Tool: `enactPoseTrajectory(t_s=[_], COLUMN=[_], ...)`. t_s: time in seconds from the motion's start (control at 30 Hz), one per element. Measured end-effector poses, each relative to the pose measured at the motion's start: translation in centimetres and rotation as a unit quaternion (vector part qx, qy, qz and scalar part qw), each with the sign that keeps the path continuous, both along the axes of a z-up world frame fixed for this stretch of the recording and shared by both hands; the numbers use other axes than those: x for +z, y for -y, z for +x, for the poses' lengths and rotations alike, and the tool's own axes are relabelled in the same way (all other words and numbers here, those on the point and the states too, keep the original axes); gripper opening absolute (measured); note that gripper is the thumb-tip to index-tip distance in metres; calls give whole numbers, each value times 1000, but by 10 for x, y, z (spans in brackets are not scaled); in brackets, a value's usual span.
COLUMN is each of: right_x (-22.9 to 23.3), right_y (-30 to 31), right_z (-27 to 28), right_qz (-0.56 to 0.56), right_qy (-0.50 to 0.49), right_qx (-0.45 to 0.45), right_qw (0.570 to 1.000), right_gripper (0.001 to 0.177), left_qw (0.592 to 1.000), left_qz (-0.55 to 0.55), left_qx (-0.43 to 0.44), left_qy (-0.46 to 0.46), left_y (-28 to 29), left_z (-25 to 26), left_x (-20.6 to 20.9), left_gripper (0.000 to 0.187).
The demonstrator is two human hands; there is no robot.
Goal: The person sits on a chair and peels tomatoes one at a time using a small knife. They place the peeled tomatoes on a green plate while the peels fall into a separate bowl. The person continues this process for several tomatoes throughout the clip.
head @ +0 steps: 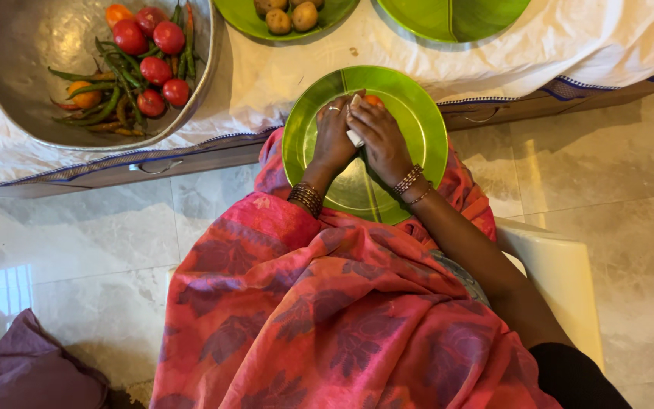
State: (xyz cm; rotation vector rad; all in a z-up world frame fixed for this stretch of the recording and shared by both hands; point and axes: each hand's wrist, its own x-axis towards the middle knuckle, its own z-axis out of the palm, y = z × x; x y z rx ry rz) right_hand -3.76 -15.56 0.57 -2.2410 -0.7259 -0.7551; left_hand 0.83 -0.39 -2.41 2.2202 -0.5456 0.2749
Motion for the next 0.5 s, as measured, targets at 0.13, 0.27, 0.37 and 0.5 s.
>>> enactPoseTrajectory(t_s=[0.13,0.27,0.37,0.5], right_x=[-11,-24,-24,-9], right_y=[8,21,22,13], right_z=[7,12,14,4], right_qz=[100,184,173,96], right_qy=[-24,-124,-118,-65], right_qx=[-41,-92,-103,-79], right_qw=[994,971,972,990], right_gripper=[49,55,56,56], left_qw=[1000,1000,1000,1000], left_qz=[14,5,1,0], left_qx=[2,-14,-11,-4], left_qy=[16,-2,16,20], left_y=[1,0,0,0], left_z=[-3,-6,-7,-5], left_x=[8,22,25,17], left_gripper=[65,74,75,73])
